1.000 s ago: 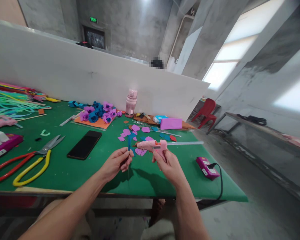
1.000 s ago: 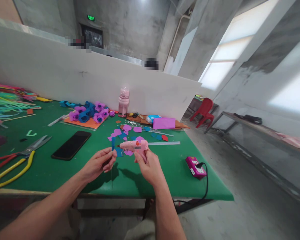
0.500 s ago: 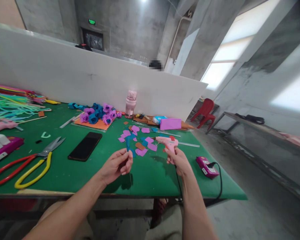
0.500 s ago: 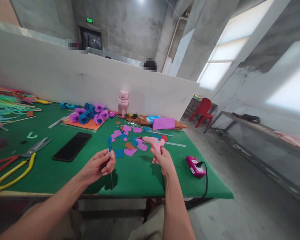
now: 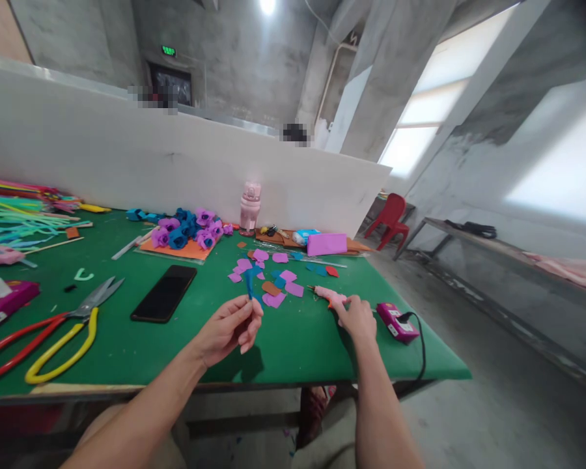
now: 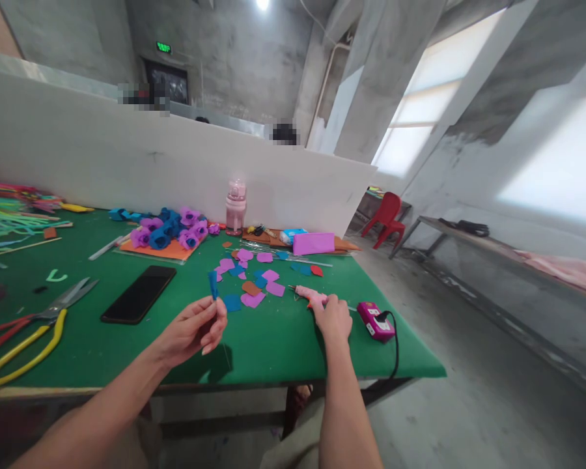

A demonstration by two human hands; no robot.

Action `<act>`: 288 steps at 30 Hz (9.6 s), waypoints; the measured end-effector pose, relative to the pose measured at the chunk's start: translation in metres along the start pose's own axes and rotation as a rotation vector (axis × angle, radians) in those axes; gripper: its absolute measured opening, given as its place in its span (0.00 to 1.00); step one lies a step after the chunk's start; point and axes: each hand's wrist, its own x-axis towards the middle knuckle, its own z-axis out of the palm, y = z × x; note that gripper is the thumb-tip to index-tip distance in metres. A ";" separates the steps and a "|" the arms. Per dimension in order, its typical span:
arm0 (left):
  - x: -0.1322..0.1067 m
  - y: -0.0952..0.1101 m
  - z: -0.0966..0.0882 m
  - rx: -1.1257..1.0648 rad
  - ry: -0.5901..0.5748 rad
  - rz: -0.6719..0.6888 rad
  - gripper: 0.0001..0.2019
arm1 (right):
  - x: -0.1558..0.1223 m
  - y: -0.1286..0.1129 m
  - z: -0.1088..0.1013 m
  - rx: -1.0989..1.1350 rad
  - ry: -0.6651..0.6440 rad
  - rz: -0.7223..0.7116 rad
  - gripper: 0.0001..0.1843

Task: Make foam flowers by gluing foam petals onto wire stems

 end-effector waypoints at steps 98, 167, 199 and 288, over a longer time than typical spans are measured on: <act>0.007 -0.007 0.005 0.102 0.234 -0.094 0.11 | -0.097 -0.121 0.004 1.501 -0.412 -0.156 0.17; 0.009 -0.005 -0.007 -0.055 0.353 -0.080 0.09 | -0.079 -0.105 0.005 1.931 -0.677 0.128 0.14; 0.006 0.007 -0.018 -0.017 0.358 -0.021 0.08 | -0.136 -0.117 -0.014 1.448 -1.005 -0.476 0.16; 0.019 -0.025 0.009 0.275 0.324 -0.148 0.11 | -0.086 -0.108 0.012 1.586 -0.523 -0.143 0.11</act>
